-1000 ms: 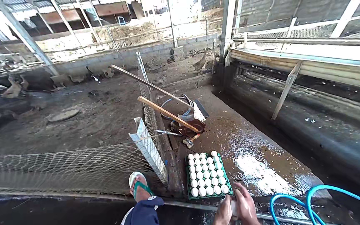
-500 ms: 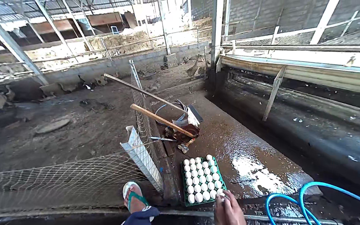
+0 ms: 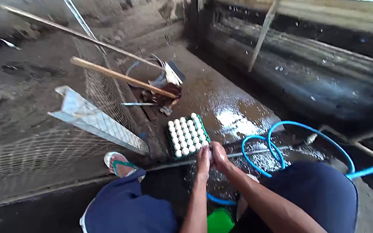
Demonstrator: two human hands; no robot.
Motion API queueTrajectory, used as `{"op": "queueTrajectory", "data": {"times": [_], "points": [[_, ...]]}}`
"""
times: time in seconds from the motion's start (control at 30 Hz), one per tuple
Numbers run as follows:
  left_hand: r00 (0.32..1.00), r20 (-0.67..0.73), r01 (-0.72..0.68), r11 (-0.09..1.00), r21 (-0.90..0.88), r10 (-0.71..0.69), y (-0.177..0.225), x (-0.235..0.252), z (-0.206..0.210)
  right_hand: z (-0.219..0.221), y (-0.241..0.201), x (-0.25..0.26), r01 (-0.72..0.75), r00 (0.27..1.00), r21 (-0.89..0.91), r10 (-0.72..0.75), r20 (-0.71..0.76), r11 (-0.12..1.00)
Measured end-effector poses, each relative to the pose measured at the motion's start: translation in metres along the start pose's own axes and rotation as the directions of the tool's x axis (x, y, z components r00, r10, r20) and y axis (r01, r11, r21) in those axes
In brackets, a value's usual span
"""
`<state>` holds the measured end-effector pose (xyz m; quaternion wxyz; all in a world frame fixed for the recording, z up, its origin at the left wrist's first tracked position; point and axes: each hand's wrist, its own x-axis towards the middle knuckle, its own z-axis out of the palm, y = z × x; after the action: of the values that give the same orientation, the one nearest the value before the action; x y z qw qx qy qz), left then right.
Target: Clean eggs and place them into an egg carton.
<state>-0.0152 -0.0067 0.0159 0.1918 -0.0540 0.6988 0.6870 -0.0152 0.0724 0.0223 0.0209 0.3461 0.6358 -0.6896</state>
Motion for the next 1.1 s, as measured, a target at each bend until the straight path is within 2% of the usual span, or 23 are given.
{"op": "queueTrajectory", "data": {"times": [0.1,0.13,0.17,0.23,0.3,0.37,0.47,0.5,0.53,0.57,0.63,0.67,0.7,0.77,0.8,0.87,0.93,0.97,1.03,1.1], "points": [[1.0,0.027,-0.01,1.0,-0.007,0.011,0.006,-0.001,-0.004,0.004,0.0,-0.013,0.209,0.978,-0.191,-0.21,0.016,0.959],[0.999,0.045,0.01,0.999,0.037,-0.011,0.009,-0.003,-0.004,0.001,0.001,-0.006,0.184,0.983,-0.194,-0.185,0.012,0.964],[0.998,0.039,0.04,0.996,0.08,-0.044,0.01,-0.005,-0.004,0.0,0.002,0.004,0.097,0.995,-0.153,-0.098,0.003,0.983],[0.999,-0.022,0.043,0.994,0.103,-0.041,0.005,-0.002,-0.001,0.002,0.001,0.01,-0.029,0.999,-0.083,0.031,0.014,0.996],[0.997,-0.075,0.012,0.991,0.131,-0.002,0.002,0.006,-0.004,0.01,-0.002,-0.001,0.045,0.999,-0.148,-0.041,0.03,0.988],[0.999,-0.031,0.038,0.99,0.136,-0.034,0.003,0.008,-0.01,0.011,-0.001,-0.003,0.061,0.998,-0.162,-0.057,0.03,0.985],[0.994,0.069,0.083,0.993,0.089,-0.089,-0.002,0.016,-0.014,0.003,-0.004,0.025,-0.234,0.962,-0.004,0.232,0.141,0.972],[0.991,0.066,0.113,0.992,0.054,-0.116,-0.004,0.018,-0.016,0.003,-0.003,0.03,-0.285,0.947,0.05,0.274,0.167,0.957],[0.99,0.031,0.14,0.99,0.019,-0.14,-0.005,0.022,-0.015,0.004,-0.001,0.032,-0.253,0.958,0.087,0.237,0.164,0.964],[0.989,0.011,0.148,0.989,-0.03,-0.148,-0.007,0.026,-0.017,0.006,0.002,0.028,-0.134,0.985,0.071,0.125,0.118,0.988],[0.996,0.003,0.093,0.995,-0.04,-0.093,-0.006,0.033,-0.018,0.012,0.0,0.017,0.157,0.987,-0.111,-0.151,0.062,0.981],[0.998,0.013,0.06,0.998,-0.019,-0.059,-0.003,0.035,-0.018,0.015,-0.001,0.015,0.231,0.973,-0.184,-0.221,0.072,0.955],[0.999,-0.001,0.038,0.999,0.033,-0.038,-0.003,0.036,-0.017,0.018,0.001,0.018,0.224,0.974,-0.215,-0.211,0.08,0.951],[0.996,-0.065,0.072,0.988,0.133,-0.063,-0.009,0.038,-0.017,0.019,0.008,0.038,0.012,0.992,-0.186,0.011,0.124,0.983],[0.99,-0.123,0.084,0.99,0.113,-0.07,-0.014,0.042,-0.015,0.018,0.01,0.054,-0.094,0.979,-0.148,0.119,0.166,0.984],[0.983,-0.099,0.147,0.987,-0.068,-0.154,-0.019,0.047,-0.016,0.011,0.021,0.073,-0.242,0.936,-0.108,0.261,0.235,0.964],[0.982,-0.001,0.183,0.957,-0.226,-0.188,-0.018,0.058,-0.025,-0.002,0.037,0.083,-0.29,0.891,-0.178,0.333,0.308,0.94],[0.983,0.038,0.186,0.944,-0.272,-0.182,-0.019,0.066,-0.03,-0.009,0.045,0.086,-0.291,0.846,-0.236,0.364,0.389,0.927],[0.981,0.069,0.193,0.933,-0.304,-0.18,-0.025,0.08,-0.04,-0.018,0.066,0.087,-0.279,0.682,-0.262,0.383,0.623,0.924],[0.977,0.076,0.212,0.938,-0.276,-0.198,-0.03,0.091,-0.048,-0.01,0.085,0.085,-0.304,0.519,-0.207,0.344,0.783,0.93]]}}
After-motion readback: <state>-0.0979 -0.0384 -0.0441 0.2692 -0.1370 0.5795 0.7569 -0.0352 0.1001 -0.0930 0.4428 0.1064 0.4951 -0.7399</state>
